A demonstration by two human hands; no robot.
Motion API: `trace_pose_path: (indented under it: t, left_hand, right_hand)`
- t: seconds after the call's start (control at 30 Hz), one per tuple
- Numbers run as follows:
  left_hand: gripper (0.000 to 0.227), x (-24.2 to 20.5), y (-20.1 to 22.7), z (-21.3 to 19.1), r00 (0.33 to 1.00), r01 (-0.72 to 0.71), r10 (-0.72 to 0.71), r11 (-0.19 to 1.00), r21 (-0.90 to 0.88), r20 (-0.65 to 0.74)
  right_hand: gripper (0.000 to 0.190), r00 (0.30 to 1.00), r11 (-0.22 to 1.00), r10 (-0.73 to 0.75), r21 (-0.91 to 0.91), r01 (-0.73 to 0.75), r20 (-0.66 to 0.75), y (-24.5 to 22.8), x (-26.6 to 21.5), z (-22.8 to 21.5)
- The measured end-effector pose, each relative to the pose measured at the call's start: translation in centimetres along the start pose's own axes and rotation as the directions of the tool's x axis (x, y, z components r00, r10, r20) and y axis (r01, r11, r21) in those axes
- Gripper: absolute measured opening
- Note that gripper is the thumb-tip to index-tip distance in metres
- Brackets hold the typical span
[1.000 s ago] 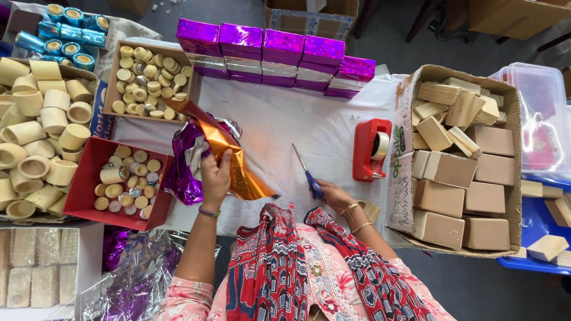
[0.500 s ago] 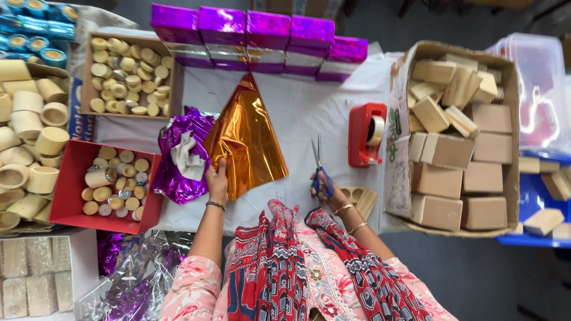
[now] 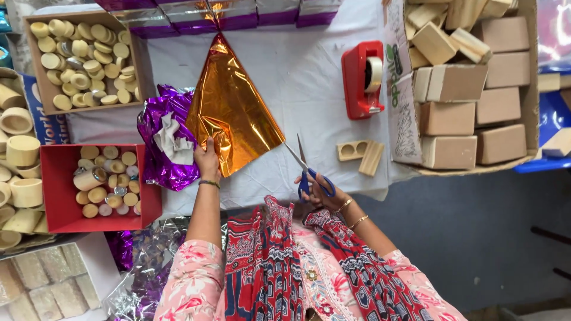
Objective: The person cuts a sheet of orange metallic foil with scissors, then cuts a sheet of silver metallic foil into smaller pieces. They fold the silver foil around a rectangular object and continue cutting more foil.
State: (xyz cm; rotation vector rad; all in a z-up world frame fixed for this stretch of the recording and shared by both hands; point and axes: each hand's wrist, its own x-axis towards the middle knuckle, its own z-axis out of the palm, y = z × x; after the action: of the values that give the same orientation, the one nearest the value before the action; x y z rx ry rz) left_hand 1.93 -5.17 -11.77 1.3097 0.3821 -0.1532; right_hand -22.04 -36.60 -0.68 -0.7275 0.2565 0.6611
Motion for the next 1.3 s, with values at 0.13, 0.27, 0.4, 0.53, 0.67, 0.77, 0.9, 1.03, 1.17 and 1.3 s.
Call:
trace_pose_path:
  t: [0.13, 0.27, 0.4, 0.53, 0.67, 0.77, 0.9, 1.03, 1.17, 1.3]
  left_hand:
    - [0.028, 0.4, -0.4, -0.4, 0.999, 0.036, -0.036, 0.999, 0.022, 0.023]
    - [0.03, 0.1, 0.2, -0.4, 0.999, 0.017, -0.019, 0.999, 0.035, 0.05]
    - [0.029, 0.7, -1.1, -1.1, 0.994, 0.006, -0.001, 0.999, -0.039, 0.109]
    - [0.029, 0.4, 0.0, -1.6, 0.991, -0.04, 0.031, 0.997, 0.065, 0.132]
    - [0.027, 0.4, 0.1, -1.8, 0.993, -0.075, 0.052, 0.972, 0.224, 0.105]
    - [0.026, 1.1, -0.6, -2.1, 0.991, -0.121, 0.098, 0.942, 0.314, 0.09]
    - [0.026, 0.1, 0.9, -1.3, 0.991, -0.13, 0.11, 0.918, 0.375, 0.074]
    - [0.027, 0.3, 0.3, -1.4, 0.993, -0.114, 0.104, 0.914, 0.39, 0.047]
    - [0.024, -0.8, 1.9, -0.7, 0.993, -0.111, 0.095, 0.933, 0.342, 0.064]
    - [0.025, -0.7, 1.6, -1.2, 0.995, -0.075, 0.048, 0.929, 0.362, 0.084]
  right_hand:
    - [0.087, 0.999, 0.998, 0.012, 0.068, -0.009, -0.051, 1.2, 1.1, 0.0]
    - [0.087, 0.997, 0.996, -0.077, 0.049, 0.076, 0.016, 2.3, 2.5, 0.3]
    - [0.083, 0.996, 0.995, -0.092, 0.033, 0.092, -0.007, 2.0, 3.9, 1.6]
    - [0.083, 0.992, 0.992, -0.117, 0.042, 0.118, -0.042, 1.7, 5.0, 2.2]
    - [0.083, 0.972, 0.976, -0.215, 0.003, 0.216, -0.092, 1.7, 4.9, 1.9]
    - [0.081, 0.967, 0.979, -0.205, -0.024, 0.204, -0.148, 1.4, 4.9, 2.1]
    - [0.078, 0.957, 0.982, -0.185, -0.018, 0.186, -0.224, 1.3, 5.1, 1.7]
    - [0.074, 0.954, 0.987, -0.16, -0.018, 0.161, -0.254, 1.3, 5.0, 1.8]
    - [0.067, 0.933, 0.988, -0.153, -0.077, 0.134, -0.327, 1.9, 5.2, 1.3]
    - [0.072, 0.929, 0.976, -0.191, -0.159, 0.147, -0.318, 2.7, 5.3, 0.6]
